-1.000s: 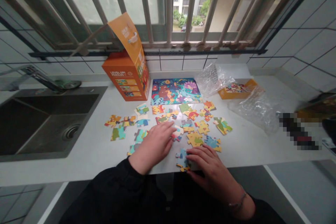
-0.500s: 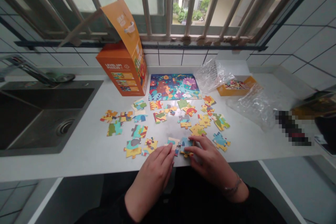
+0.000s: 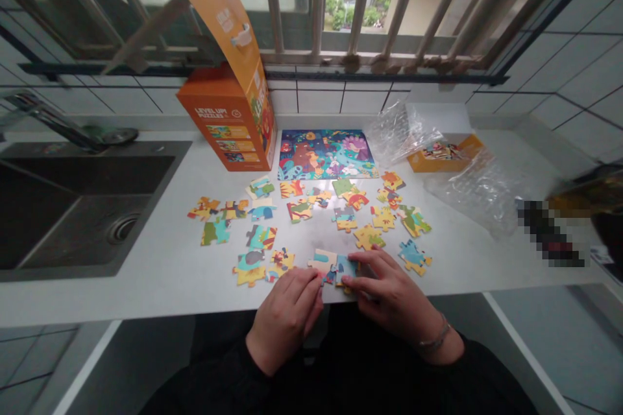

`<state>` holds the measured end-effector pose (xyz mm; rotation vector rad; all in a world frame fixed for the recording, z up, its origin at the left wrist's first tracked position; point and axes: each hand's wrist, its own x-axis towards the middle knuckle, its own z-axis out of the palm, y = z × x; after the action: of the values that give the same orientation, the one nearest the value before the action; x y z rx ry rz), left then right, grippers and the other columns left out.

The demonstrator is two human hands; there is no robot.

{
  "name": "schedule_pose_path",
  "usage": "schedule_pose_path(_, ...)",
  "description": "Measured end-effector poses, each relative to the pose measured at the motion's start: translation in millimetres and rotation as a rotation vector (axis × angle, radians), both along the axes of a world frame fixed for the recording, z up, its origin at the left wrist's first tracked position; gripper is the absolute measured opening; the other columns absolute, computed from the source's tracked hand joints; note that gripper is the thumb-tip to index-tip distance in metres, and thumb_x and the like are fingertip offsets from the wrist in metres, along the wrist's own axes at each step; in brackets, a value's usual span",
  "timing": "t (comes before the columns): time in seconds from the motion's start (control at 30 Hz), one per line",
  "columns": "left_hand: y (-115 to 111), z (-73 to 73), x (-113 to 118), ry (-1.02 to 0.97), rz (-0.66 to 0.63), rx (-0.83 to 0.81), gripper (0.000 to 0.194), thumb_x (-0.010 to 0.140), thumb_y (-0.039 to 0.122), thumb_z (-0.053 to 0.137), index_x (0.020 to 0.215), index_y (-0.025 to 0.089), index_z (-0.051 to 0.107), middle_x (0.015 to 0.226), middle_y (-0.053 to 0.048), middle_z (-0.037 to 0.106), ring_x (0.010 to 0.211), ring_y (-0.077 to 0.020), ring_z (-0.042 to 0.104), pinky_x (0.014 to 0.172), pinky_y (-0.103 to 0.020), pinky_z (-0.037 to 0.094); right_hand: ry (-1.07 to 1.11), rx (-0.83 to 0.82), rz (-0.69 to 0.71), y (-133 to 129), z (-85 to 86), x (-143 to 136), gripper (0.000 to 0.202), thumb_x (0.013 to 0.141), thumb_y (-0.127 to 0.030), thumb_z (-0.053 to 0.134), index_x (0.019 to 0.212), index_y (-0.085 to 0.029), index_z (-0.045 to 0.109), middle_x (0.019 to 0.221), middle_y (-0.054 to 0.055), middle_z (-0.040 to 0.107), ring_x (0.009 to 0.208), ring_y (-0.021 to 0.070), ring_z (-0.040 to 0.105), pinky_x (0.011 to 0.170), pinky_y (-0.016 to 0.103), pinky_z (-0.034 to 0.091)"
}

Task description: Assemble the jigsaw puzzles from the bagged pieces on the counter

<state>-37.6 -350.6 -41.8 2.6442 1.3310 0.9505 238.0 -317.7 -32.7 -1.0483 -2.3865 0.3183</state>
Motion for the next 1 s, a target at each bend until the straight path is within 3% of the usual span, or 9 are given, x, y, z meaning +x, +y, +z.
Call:
schedule_pose_path(0.27,1,2.6,2,-0.016,-0.035,0.020,0.027,0.103,0.011,0.064,0.128,0.018,0.069,0.122,-0.012,0.079,0.112,-0.0263,0.075,0.101,-0.045,0.065,-0.010,-0.022,-0.004,1,-2.2,1,0.048,0.083,-0.012,0.074,0.125,-0.036,0.077,0.142,0.008,0.067,0.130,0.0310,0.064,0.119,0.063,0.050)
schedule_pose_path(0.5,1,3.8,3,0.023,-0.003,-0.016,0.024,0.104,0.014,0.063,0.125,0.022,0.071,0.120,-0.011,0.079,0.108,-0.0263,0.075,0.100,-0.048,0.064,0.048,-0.005,-0.191,-3,-6.3,1,0.043,0.084,-0.010,0.068,0.123,-0.027,0.070,0.137,0.014,0.064,0.133,0.0348,0.062,0.126,0.069,0.042)
schedule_pose_path(0.7,5,18.2,10,-0.016,0.029,-0.095,0.014,0.106,0.019,0.060,0.117,0.020,0.069,0.115,-0.012,0.076,0.106,-0.0265,0.072,0.093,-0.046,0.063,0.090,-0.002,-0.156,-6,-5.6,1,0.044,0.085,-0.010,0.064,0.126,-0.027,0.067,0.142,0.014,0.062,0.134,0.0336,0.063,0.120,0.061,0.052)
schedule_pose_path(0.83,14,25.6,18,0.018,0.025,-0.103,0.018,0.104,0.017,0.058,0.119,0.019,0.069,0.125,-0.013,0.075,0.113,-0.0298,0.070,0.099,-0.051,0.060,0.149,0.133,-0.353,-3,-10.1,6,0.035,0.093,-0.019,0.066,0.127,-0.025,0.063,0.139,0.016,0.061,0.132,0.0349,0.062,0.117,0.065,0.052)
schedule_pose_path(1.0,23,24.7,19,0.053,0.022,-0.112,0.019,0.103,0.016,0.059,0.119,0.020,0.070,0.128,-0.013,0.075,0.116,-0.0318,0.069,0.102,-0.053,0.057,0.022,0.185,-0.617,9,-13.9,12,0.027,0.099,-0.026,0.064,0.125,-0.020,0.063,0.138,0.020,0.060,0.132,0.0405,0.059,0.111,0.069,0.051)
